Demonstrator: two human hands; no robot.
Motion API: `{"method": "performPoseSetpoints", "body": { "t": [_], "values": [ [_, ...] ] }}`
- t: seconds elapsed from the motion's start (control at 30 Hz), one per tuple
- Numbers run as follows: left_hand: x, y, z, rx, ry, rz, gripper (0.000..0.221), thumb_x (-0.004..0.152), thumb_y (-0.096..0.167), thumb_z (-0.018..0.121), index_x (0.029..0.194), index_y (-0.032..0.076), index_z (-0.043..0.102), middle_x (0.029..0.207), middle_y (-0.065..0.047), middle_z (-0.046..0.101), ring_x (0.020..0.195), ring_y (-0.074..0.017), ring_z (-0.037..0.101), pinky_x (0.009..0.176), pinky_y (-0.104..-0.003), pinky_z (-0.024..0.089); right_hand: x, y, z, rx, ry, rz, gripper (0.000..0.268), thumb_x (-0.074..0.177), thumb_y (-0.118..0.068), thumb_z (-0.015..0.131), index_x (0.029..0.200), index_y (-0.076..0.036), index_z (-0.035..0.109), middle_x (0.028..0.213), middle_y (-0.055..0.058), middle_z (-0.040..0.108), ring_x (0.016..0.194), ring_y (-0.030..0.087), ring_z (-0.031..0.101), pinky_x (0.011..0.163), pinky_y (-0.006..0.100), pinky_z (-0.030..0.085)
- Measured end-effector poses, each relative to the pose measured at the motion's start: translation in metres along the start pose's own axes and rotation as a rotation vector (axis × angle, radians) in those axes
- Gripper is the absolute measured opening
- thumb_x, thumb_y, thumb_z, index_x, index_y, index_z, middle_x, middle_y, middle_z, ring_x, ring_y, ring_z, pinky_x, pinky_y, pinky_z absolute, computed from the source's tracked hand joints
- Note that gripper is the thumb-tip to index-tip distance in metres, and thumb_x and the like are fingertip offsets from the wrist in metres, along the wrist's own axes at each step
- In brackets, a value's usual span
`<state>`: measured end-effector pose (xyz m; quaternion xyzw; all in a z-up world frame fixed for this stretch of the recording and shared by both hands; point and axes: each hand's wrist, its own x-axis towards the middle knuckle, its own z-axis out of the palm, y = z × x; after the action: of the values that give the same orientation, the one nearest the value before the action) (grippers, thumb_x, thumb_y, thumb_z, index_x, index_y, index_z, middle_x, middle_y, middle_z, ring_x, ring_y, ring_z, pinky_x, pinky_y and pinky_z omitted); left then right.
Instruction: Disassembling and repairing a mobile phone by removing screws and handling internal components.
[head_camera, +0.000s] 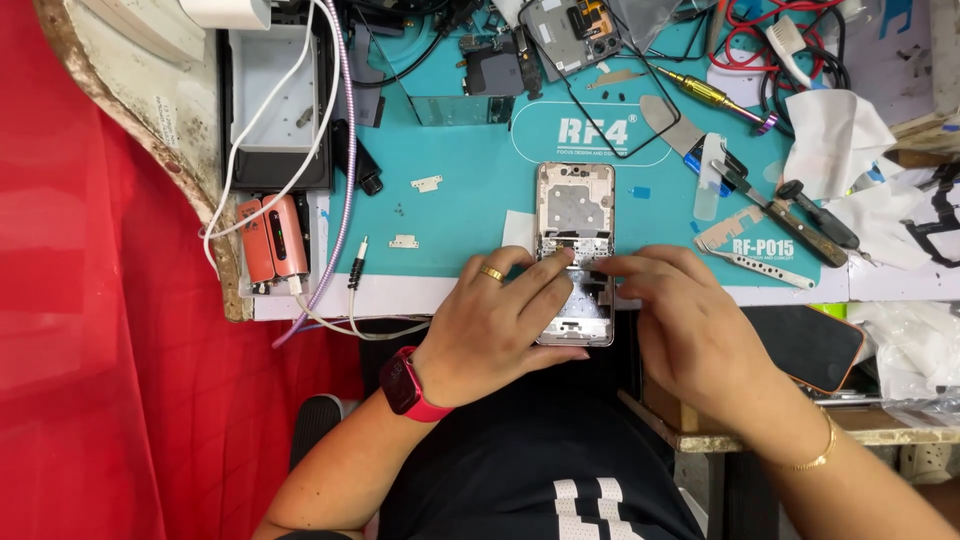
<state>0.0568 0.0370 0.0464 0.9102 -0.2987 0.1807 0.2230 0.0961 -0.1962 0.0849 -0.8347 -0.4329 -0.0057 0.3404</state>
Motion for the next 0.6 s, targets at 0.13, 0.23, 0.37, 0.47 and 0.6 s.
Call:
{"method": "performPoseSetpoints", "body": {
  "t": [0.13, 0.23, 0.37, 0.47, 0.6],
  "values": [
    [-0.003, -0.001, 0.0, -0.04, 0.009, -0.001, 0.064, 0.087, 0.06, 0.078, 0.114, 0.003, 0.064, 0.131, -0.015, 0.066, 0.107, -0.0348, 0.059, 0.084, -0.044, 0.053, 0.019, 0.015, 0.003, -0.034, -0.104, -0.101, 0.024, 0.092, 0.017, 0.034, 0.107, 0.004, 0.047, 0.136, 0.023, 0.062, 0.108, 0.046, 0.057, 0.089, 0.049, 0.054],
    [-0.002, -0.006, -0.002, -0.075, 0.011, 0.002, 0.065, 0.087, 0.058, 0.079, 0.113, 0.001, 0.062, 0.131, -0.018, 0.064, 0.11, -0.0369, 0.06, 0.087, -0.047, 0.054, 0.022, 0.025, 0.005, -0.037, -0.134, -0.107, 0.033, 0.085, 0.022, 0.038, 0.108, 0.0, 0.045, 0.133, 0.02, 0.064, 0.105, 0.043, 0.055, 0.083, 0.046, 0.053],
    [-0.002, -0.011, -0.002, -0.054, -0.043, 0.008, 0.068, 0.089, 0.064, 0.072, 0.118, 0.004, 0.059, 0.138, -0.018, 0.06, 0.11, -0.0359, 0.061, 0.085, -0.046, 0.053, 0.019, 0.027, 0.006, -0.14, -0.123, -0.166, 0.016, 0.096, 0.011, 0.041, 0.104, 0.0, 0.049, 0.136, 0.02, 0.065, 0.107, 0.043, 0.057, 0.086, 0.046, 0.054],
    [0.0, -0.011, -0.002, -0.031, -0.062, 0.003, 0.065, 0.091, 0.065, 0.068, 0.119, 0.007, 0.059, 0.137, -0.015, 0.06, 0.102, -0.0333, 0.059, 0.078, -0.044, 0.05, 0.029, 0.027, -0.002, -0.069, -0.143, -0.07, 0.014, 0.093, 0.01, 0.043, 0.099, 0.0, 0.051, 0.127, 0.016, 0.069, 0.108, 0.04, 0.059, 0.086, 0.046, 0.055],
    [-0.001, -0.009, 0.002, 0.074, 0.007, 0.008, 0.059, 0.096, 0.067, 0.055, 0.113, 0.012, 0.064, 0.132, -0.011, 0.065, 0.091, -0.0294, 0.059, 0.069, -0.04, 0.046, 0.074, 0.011, -0.009, -0.09, -0.043, -0.04, 0.009, 0.101, 0.0, 0.061, 0.109, 0.003, 0.061, 0.095, 0.015, 0.066, 0.085, 0.034, 0.063, 0.076, 0.043, 0.051]
  ]
}}
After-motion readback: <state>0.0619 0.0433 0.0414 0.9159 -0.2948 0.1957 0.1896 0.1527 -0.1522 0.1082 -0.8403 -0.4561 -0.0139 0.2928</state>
